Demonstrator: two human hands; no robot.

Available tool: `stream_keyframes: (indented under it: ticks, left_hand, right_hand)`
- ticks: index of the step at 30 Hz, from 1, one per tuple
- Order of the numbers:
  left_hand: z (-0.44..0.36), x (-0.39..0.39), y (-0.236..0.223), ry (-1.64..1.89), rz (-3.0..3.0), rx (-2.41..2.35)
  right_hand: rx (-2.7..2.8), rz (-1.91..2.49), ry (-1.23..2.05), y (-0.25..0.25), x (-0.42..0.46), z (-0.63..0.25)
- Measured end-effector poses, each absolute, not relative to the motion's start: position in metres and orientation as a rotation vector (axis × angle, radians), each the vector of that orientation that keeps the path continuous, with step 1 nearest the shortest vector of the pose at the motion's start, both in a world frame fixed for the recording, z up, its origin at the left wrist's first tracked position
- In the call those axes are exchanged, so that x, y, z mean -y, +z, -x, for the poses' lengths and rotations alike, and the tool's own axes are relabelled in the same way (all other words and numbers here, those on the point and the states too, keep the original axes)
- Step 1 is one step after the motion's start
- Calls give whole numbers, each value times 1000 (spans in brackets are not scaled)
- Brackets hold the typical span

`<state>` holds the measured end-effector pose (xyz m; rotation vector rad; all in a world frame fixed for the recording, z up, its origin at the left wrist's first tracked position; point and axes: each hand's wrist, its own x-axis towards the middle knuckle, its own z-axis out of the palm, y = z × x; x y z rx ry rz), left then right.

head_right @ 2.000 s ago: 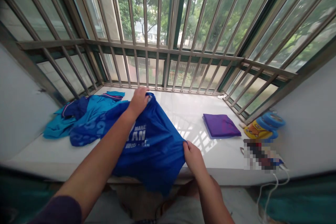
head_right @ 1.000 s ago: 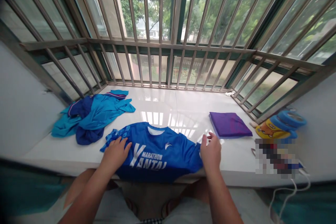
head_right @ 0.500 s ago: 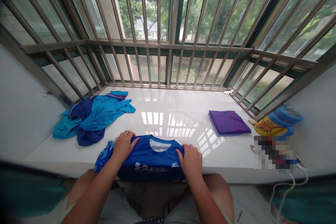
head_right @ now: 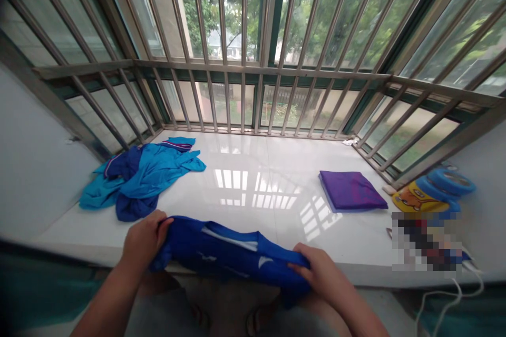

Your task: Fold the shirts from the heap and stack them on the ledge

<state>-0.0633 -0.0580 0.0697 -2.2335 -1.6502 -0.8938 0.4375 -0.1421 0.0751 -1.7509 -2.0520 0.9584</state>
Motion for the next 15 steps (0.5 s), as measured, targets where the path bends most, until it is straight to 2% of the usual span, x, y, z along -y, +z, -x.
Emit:
stream_keyframes:
  ticks: [4, 7, 9, 12, 15]
  left_hand:
    - [71, 19, 132, -929, 2145, 1703]
    - [54, -50, 169, -961, 2124, 1756]
    - [35, -106, 185, -940, 2145, 1826]
    - [2, -178, 193, -743, 2207, 1958]
    - [-33, -209, 177, -411, 2206, 2059]
  right_hand:
    - [1998, 1713, 788, 131, 93, -466]
    - [2043, 1729, 546, 171, 25, -476]
    - [2062, 1891, 293, 194, -28, -473]
    - [1940, 2137, -17, 214, -96, -457]
    - [1792, 2251, -161, 204, -132, -430]
